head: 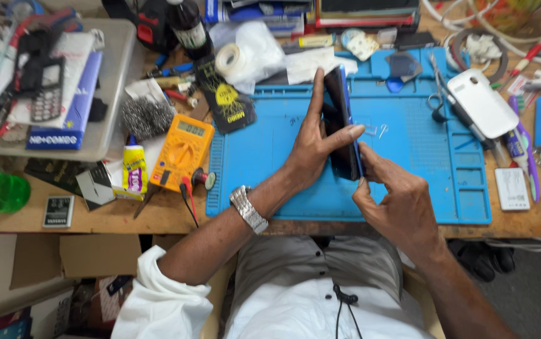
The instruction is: The person removes the SIM tray from a mobile phone by hand, pries off the back cover, and then uses a screwdriver to remove internal components.
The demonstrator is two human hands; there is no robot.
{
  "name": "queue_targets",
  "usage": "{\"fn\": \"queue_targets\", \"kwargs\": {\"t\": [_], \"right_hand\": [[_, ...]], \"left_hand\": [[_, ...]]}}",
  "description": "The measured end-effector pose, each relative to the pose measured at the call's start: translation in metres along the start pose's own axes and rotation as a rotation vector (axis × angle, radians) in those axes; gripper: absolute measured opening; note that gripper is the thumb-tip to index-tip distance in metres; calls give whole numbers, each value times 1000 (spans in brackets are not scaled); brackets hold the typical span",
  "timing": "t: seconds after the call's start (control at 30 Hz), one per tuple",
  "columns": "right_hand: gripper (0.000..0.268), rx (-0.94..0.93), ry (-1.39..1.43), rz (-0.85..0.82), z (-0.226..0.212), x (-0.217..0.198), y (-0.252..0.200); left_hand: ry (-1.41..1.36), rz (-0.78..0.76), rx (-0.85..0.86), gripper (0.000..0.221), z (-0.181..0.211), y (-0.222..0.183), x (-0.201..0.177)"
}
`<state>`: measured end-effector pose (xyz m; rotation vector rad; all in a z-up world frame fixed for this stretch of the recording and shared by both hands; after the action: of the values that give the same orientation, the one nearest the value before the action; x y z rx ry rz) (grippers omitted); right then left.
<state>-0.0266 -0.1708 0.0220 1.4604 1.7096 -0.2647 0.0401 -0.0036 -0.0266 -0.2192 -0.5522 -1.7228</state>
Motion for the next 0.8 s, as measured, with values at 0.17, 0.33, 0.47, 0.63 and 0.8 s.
{"fn": "queue_targets", "kwargs": {"t": [0.17,0.33,0.47,0.63,0.8], "right_hand": [[56,44,369,-85,16,-2,10],[63,117,253,-144,34,3,8],[75,177,143,-169,27,-3,11],[76,179,91,-205,13,-11,16],[50,103,244,-159,17,-18,37]], "left_hand": [[-110,15,-62,121,6,-2,7],[69,-66,-139,132,8,-2,6],[90,-129,-89,132,9,-1,5],[66,-100,-172,133,7,1,4],[12,-69,-192,133,9,0,6]]}}
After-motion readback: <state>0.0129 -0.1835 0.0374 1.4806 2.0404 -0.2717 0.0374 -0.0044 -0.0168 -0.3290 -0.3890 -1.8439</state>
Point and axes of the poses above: each hand's wrist, its own y-axis towards the middle knuckle, its own x-axis out of the palm, z = x × y, the point moved 2 cm from there along y, towards the middle knuckle, and after that the axes turned 3 degrees about z, right-handed, at the moved point
